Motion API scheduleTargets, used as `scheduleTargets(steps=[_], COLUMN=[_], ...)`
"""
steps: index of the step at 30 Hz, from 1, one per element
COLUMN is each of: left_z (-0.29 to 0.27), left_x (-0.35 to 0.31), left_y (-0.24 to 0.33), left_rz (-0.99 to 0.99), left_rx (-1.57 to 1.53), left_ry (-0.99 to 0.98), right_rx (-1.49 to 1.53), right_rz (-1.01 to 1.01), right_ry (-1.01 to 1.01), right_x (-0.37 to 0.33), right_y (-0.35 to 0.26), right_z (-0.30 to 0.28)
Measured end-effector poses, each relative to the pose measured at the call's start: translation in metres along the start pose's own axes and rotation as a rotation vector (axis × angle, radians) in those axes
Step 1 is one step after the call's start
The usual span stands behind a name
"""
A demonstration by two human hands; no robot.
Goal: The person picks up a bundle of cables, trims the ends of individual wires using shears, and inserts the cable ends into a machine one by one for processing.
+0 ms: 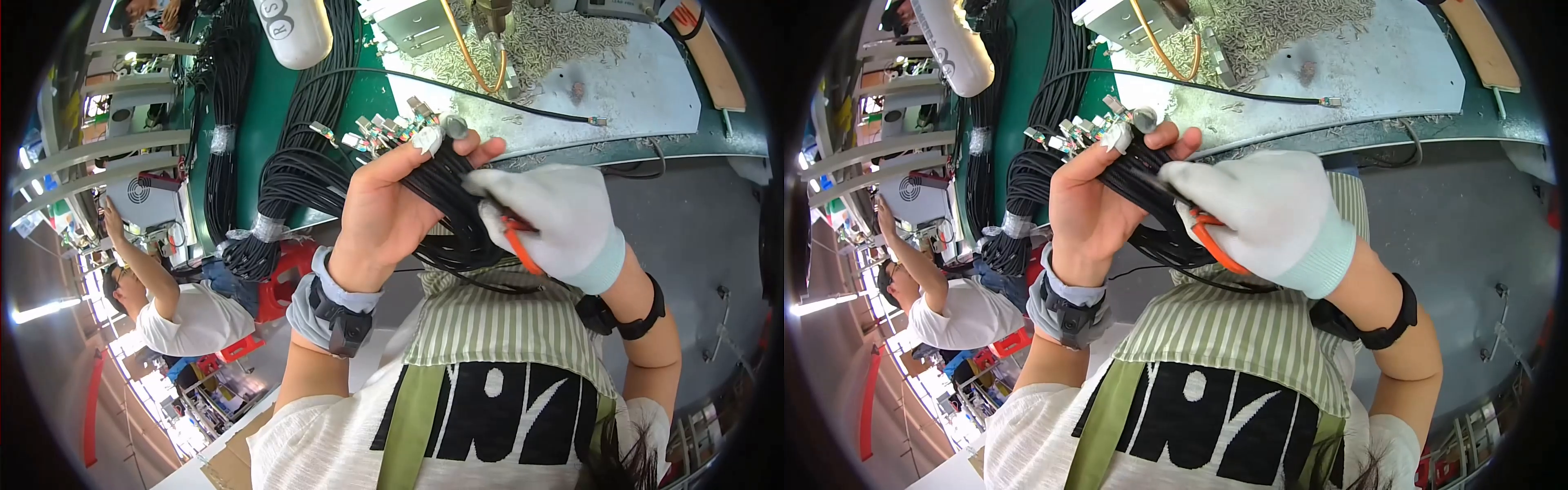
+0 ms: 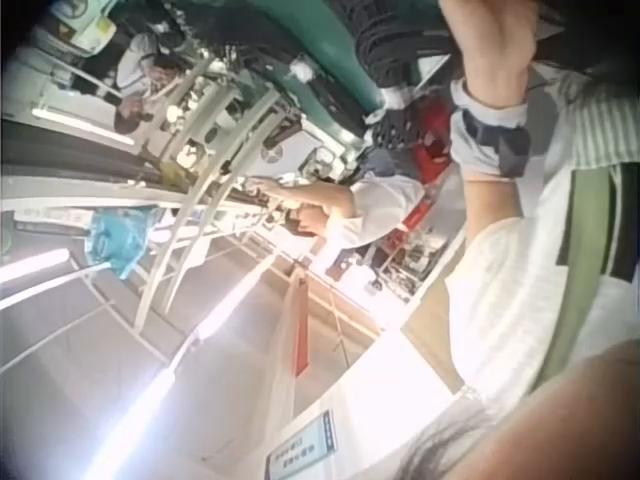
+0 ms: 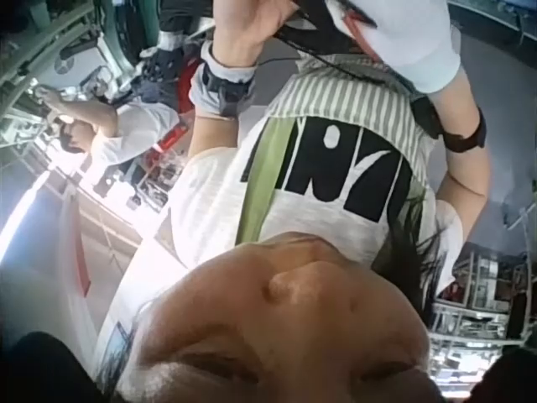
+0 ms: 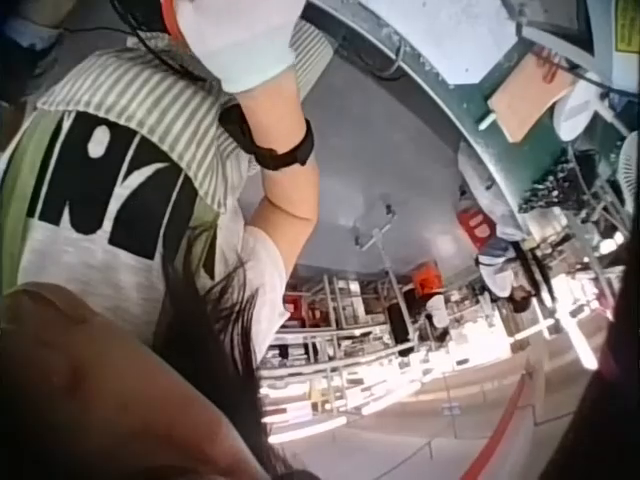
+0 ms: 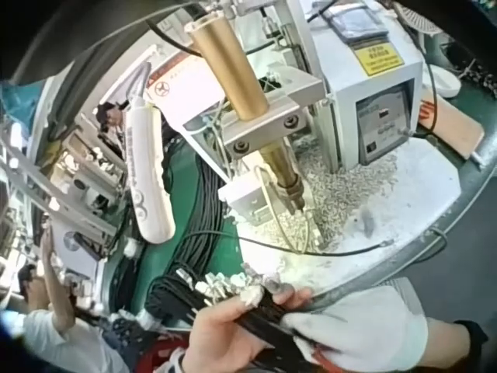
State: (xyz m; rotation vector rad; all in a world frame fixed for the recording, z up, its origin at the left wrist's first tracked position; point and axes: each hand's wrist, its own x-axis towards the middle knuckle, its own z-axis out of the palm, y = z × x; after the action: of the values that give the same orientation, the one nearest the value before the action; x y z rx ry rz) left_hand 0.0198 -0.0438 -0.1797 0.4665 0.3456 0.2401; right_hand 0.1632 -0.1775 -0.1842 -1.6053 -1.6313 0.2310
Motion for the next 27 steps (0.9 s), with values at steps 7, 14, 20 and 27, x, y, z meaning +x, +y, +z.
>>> scheduleTargets(steps=[7, 14, 20, 27], left_z=[0.001, -0.003, 0.005, 0.024], left_x=[-0.004, -0.002, 0.003, 0.002], left_y=[-0.001, -0.003, -0.001, -0.007], left_rz=[-0.126, -0.113, -0.159, -0.138], left_rx=[-0.125, -0.001, 0.048, 0.315], left_ry=[-0.024, 0.015, -0.027, 0.094], right_rx=[-0.130, -0.063, 0.000, 0.206], right_rz=[-0.102, -0.130, -0.088, 0.207], right_ry=[-0.280, -0.285, -0.213, -0.018], right_x=[-0.003, -0.014, -0.016, -0.026], right_y=[0.003, 0.011, 0.007, 0.008], right_z=[-0.007, -0.016, -0.017, -0.036])
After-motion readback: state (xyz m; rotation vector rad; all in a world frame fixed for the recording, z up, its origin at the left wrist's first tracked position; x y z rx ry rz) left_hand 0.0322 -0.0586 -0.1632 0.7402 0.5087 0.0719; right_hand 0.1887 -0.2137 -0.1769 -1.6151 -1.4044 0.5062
